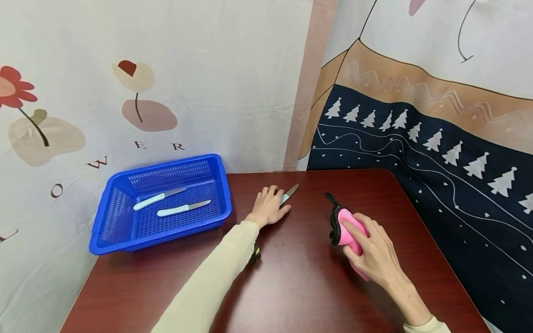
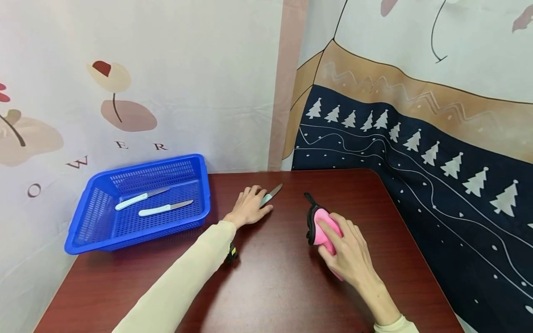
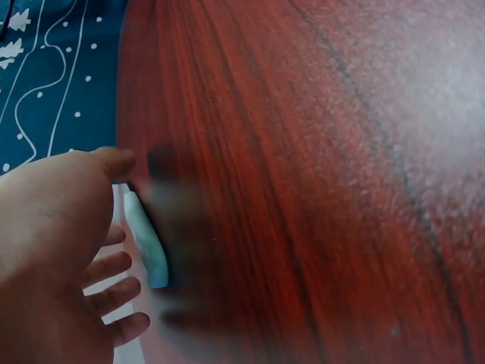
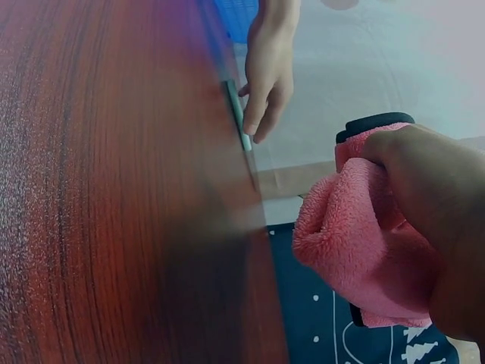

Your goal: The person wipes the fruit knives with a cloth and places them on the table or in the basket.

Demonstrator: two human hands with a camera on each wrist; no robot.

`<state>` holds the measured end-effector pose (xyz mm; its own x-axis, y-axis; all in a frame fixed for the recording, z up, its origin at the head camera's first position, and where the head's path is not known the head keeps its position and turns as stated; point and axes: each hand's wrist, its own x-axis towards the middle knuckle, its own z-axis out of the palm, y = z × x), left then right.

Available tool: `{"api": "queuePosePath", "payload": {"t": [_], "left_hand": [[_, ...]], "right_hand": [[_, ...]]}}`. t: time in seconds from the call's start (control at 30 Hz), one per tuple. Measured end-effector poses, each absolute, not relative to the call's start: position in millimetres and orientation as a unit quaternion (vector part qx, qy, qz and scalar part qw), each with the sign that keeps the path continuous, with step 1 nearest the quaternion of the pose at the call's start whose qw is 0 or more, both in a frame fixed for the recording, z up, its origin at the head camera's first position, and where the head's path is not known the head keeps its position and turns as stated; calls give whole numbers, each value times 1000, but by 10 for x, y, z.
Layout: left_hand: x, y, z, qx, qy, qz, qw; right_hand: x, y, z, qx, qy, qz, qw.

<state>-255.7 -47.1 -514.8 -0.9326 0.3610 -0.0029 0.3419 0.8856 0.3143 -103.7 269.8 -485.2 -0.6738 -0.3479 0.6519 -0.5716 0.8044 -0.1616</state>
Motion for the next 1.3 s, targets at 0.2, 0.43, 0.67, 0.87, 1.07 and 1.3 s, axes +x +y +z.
{"api": "queuePosePath", "payload": {"t": [0.2, 0.43, 0.67, 0.87, 1.07, 1.3], "left_hand": [[-2536, -459, -5209, 188, 970, 154, 4], [-2512, -465, -5223, 194, 967, 163, 14], [-2452, -523, -5215, 198, 965, 170, 21], [-2361, -635, -5213, 218, 963, 158, -9], [-2307, -813, -5292, 244, 949, 195, -42], [-2368, -1049, -5775, 293, 918, 242, -111]], "right_hand": [[-1028, 2696, -4870, 254, -900, 180, 306], [-1030, 2692, -4874, 256, -898, 182, 307], [-1028, 2688, -4868, 257, -898, 182, 307], [-1029, 2684, -4862, 256, -900, 183, 301], [-1043, 2673, -4855, 261, -897, 182, 307], [-1086, 2622, -4847, 275, -891, 186, 309]]}}
